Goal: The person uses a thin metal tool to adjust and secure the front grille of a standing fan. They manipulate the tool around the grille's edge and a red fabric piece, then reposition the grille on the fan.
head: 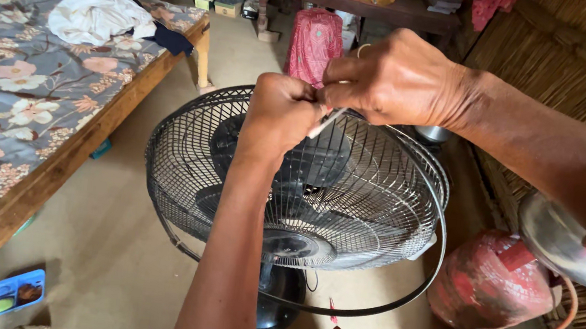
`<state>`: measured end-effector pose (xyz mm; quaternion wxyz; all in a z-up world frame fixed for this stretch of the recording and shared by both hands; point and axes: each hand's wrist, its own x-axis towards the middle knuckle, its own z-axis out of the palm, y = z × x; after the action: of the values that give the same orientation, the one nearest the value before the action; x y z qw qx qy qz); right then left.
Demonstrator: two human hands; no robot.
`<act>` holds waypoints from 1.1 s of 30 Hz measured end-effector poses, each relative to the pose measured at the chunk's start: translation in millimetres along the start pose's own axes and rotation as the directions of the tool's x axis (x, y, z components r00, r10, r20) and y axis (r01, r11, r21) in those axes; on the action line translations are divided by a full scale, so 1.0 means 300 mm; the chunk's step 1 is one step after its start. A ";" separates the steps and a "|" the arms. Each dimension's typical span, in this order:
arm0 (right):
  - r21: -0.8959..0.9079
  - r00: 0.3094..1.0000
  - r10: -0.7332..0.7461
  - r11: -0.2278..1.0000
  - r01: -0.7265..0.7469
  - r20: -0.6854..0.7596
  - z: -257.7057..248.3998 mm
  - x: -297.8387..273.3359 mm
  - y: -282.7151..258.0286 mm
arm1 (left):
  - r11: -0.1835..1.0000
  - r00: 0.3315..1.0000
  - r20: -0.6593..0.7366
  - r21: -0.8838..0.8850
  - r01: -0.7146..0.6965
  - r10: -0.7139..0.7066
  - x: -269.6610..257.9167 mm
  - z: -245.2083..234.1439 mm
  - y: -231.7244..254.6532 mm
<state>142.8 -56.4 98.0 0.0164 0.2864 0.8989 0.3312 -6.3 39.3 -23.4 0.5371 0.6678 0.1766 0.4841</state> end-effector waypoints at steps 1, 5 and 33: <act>-0.030 1.000 -0.025 0.999 0.025 -0.003 0.000 -0.001 0.001 | 1.000 1.000 0.001 -0.007 -0.005 0.005 0.004 -0.001 -0.002; -0.099 0.997 -0.070 0.993 0.071 0.017 -0.006 -0.020 -0.001 | 0.977 0.980 0.024 -0.076 0.198 -0.197 -0.005 -0.014 0.018; -0.422 0.976 -0.219 0.884 0.201 0.007 0.024 0.016 -0.044 | 0.981 0.987 0.048 -0.108 0.158 -0.154 -0.055 -0.020 0.038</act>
<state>133.7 -57.9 85.2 0.0948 0.1703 0.8324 0.5188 -22.1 26.1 -21.2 0.6132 0.6302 0.1906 0.4365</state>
